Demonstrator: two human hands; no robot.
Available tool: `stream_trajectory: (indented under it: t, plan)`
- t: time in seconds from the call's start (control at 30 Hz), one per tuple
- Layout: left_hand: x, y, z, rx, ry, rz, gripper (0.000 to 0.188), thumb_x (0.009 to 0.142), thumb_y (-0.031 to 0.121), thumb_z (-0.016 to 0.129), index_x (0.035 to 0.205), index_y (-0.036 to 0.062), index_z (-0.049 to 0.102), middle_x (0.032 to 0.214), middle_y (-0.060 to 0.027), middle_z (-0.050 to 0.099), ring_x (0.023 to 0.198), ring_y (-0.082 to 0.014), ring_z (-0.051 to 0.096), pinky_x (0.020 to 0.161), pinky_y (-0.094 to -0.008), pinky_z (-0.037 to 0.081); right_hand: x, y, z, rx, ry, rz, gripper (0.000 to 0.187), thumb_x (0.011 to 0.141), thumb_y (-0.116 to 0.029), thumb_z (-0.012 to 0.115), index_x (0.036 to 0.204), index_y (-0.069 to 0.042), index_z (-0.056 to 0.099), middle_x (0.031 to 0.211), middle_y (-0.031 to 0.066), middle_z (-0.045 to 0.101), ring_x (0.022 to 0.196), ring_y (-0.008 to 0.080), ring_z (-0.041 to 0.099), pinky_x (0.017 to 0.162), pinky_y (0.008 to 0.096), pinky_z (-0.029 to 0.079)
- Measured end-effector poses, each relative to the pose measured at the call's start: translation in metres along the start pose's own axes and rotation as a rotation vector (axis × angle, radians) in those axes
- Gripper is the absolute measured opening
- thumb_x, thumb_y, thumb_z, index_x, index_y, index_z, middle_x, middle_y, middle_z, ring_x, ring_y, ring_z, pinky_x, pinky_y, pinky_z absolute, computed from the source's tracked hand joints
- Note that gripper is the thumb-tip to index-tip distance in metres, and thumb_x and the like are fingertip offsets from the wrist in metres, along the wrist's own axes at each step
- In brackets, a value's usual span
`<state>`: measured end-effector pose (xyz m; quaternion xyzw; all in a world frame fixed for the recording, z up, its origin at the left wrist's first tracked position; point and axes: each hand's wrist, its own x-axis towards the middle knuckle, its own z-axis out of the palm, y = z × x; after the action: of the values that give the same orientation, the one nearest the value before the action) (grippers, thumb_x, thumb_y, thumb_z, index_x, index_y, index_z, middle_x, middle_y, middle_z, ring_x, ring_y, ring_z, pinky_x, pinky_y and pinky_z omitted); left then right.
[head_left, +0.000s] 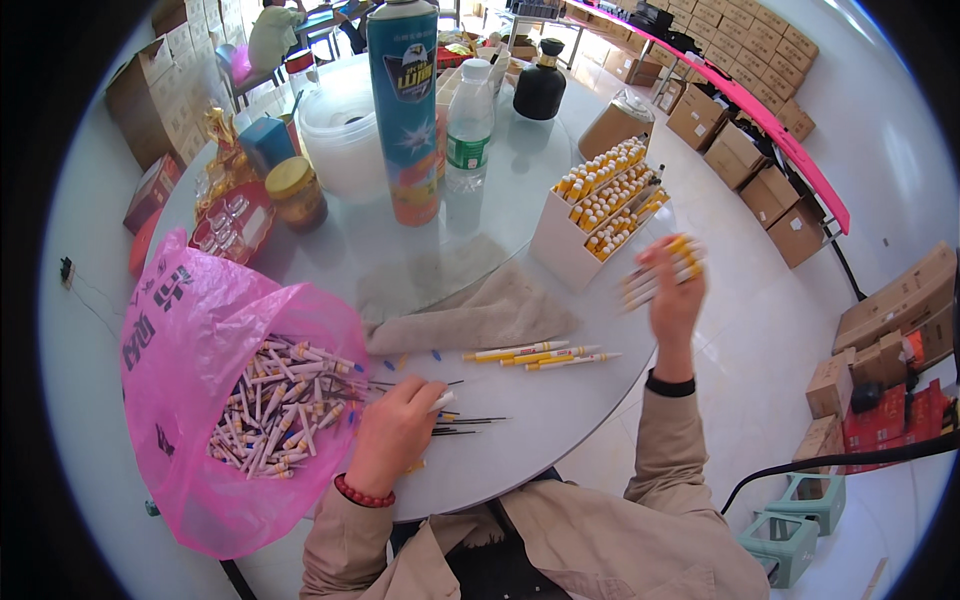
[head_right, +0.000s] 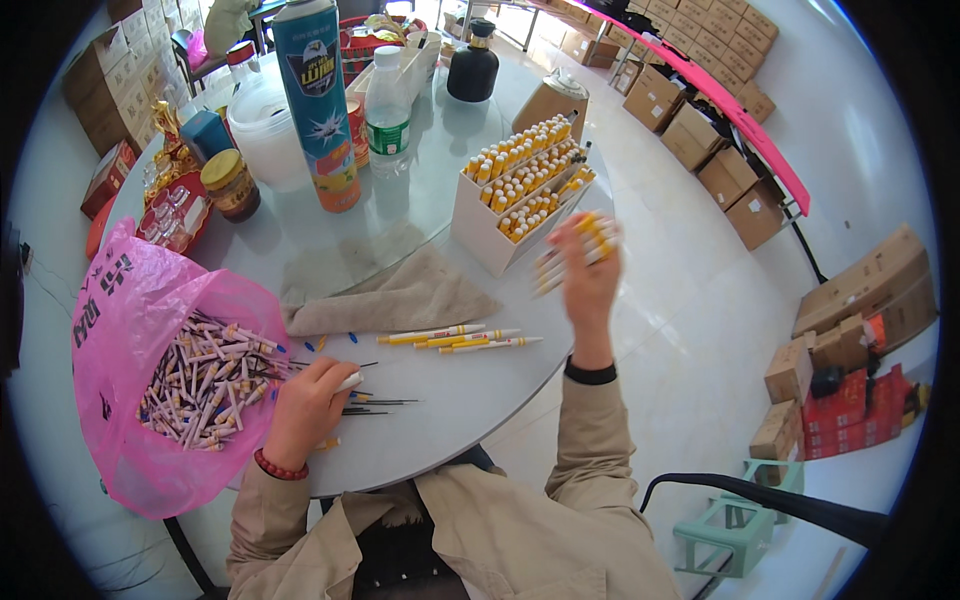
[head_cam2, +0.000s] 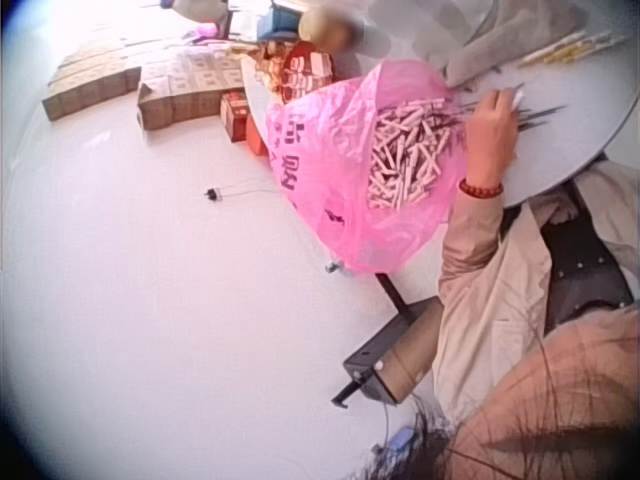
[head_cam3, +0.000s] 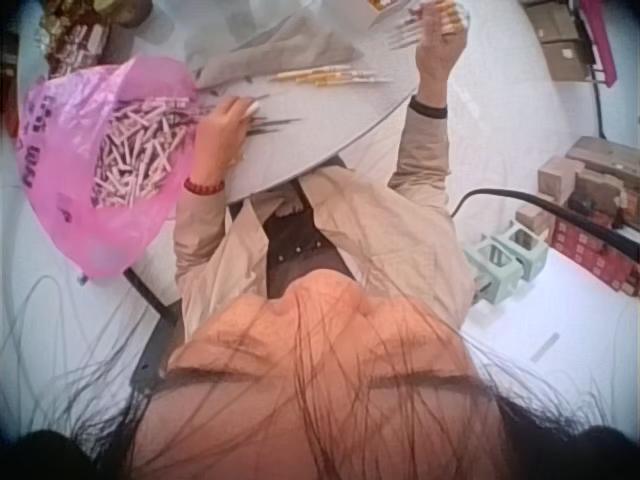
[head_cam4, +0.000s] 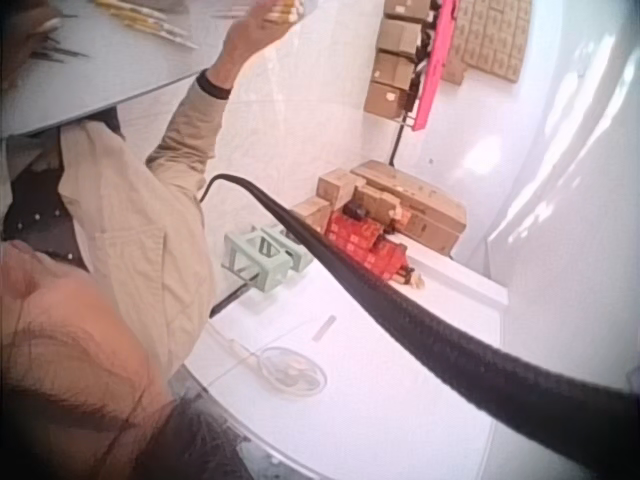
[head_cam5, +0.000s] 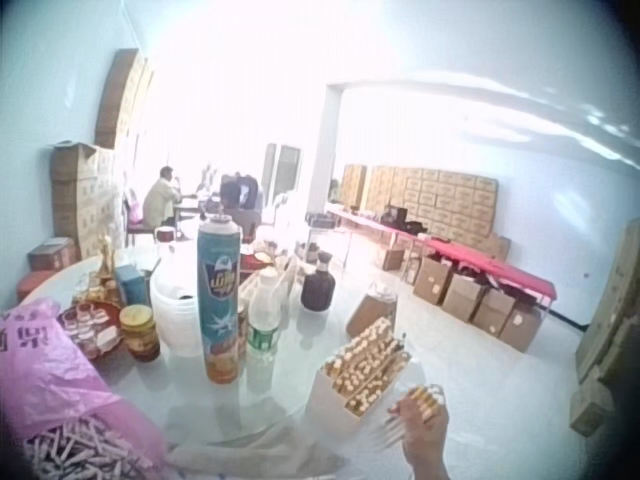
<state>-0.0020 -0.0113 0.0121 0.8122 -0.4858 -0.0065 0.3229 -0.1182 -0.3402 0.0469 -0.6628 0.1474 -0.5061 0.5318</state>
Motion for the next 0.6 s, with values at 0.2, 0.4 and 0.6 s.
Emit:
stream_trajectory:
  t: [0.2,0.4,0.6]
  plan:
    - [0.0,0.0,0.002,0.006,0.029,0.045,0.018,0.079,0.005,0.063,0.095,0.0112,0.061,0.085,-0.0065,0.058,0.071,-0.0293,0.062,0.057,-0.0375,0.049,0.111,-0.019,-0.025,0.359,0.298,-0.219,0.014,0.09,-0.011,0.062,0.098,-0.006,0.052,0.08,0.0057,0.059,0.073,0.0173,0.062,0.072,0.0317,0.053]
    - [-0.001,-0.001,0.001,-0.012,0.008,0.005,0.017,0.079,0.004,0.066,0.095,0.0075,0.064,0.086,-0.0091,0.061,0.073,-0.0303,0.063,0.061,-0.0361,0.05,0.149,0.015,-0.004,0.308,0.305,-0.211,0.02,0.089,-0.008,0.063,0.103,-0.006,0.048,0.084,0.0067,0.06,0.071,0.0161,0.062,0.066,0.0288,0.054]
    - [-0.001,-0.001,0.001,-0.011,0.004,0.016,0.017,0.079,0.004,0.066,0.095,0.0076,0.064,0.085,-0.0092,0.061,0.073,-0.0302,0.063,0.06,-0.036,0.05,0.148,0.026,-0.004,0.111,0.276,-0.206,0.021,0.089,-0.011,0.063,0.103,-0.006,0.048,0.084,0.0051,0.058,0.07,0.0125,0.061,0.061,0.0258,0.051]
